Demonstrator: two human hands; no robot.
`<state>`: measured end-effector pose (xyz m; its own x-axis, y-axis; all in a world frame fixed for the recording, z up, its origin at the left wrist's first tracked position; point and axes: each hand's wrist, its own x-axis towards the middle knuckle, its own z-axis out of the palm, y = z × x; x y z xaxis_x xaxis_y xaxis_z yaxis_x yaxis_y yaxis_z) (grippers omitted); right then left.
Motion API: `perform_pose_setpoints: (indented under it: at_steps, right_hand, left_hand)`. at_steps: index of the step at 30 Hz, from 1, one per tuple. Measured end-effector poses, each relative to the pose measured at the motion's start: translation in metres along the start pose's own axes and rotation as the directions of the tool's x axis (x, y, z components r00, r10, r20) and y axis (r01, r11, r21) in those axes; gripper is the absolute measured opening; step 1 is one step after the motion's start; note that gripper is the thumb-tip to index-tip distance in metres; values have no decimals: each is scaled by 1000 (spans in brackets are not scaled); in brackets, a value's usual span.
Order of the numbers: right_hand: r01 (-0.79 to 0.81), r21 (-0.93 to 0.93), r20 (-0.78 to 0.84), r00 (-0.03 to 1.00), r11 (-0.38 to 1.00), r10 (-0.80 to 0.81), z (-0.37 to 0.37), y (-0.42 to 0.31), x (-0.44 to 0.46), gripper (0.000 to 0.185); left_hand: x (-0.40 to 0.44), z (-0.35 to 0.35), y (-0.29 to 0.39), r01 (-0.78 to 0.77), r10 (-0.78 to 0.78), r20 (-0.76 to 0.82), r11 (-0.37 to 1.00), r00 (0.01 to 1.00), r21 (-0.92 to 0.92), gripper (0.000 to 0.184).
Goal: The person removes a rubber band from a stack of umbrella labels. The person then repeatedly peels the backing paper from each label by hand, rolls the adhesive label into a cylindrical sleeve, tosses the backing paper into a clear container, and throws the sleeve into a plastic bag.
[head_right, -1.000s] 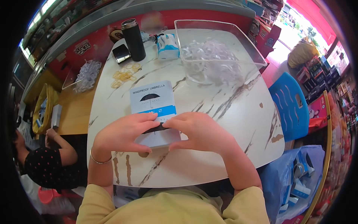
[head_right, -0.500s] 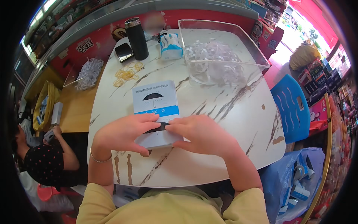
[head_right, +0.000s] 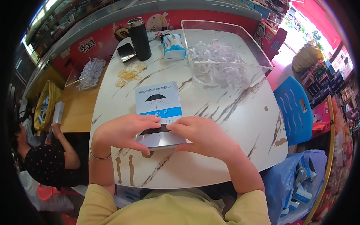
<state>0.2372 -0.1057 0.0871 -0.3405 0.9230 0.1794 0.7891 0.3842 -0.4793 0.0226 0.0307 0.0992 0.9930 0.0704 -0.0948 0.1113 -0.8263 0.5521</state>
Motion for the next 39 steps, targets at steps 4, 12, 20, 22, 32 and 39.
perform_pose_setpoints:
  at_steps: [4,12,20,22,32,39]
  right_hand:
    - [-13,16,31,999,1000,13,-4,0,2,51]
    - [41,-114,-199,978,993,-63,-14,5,14,20]
    - [56,116,-729,683,992,47,-74,-2,44,8]
    - [99,204,-773,626,974,99,-78,-5,49,9]
    - [-48,-262,-889,401,964,-222,-56,-4,61,30]
    - [414,-84,-435,803,907,-407,-15,-22,73,36]
  left_hand:
    - [-1,-3,-1,-24,23,-11,999,1000,-32,61]
    - [-8,-16,2,28,-70,-176,972,982,-232,45]
    - [-6,-24,1,-125,18,-619,984,785,-130,13]
    - [-6,-24,2,-51,-43,-567,988,822,-148,7]
    - [2,-12,6,-40,-442,-417,646,794,-762,29]
    - [9,-11,13,-171,-457,-472,556,754,-813,34]
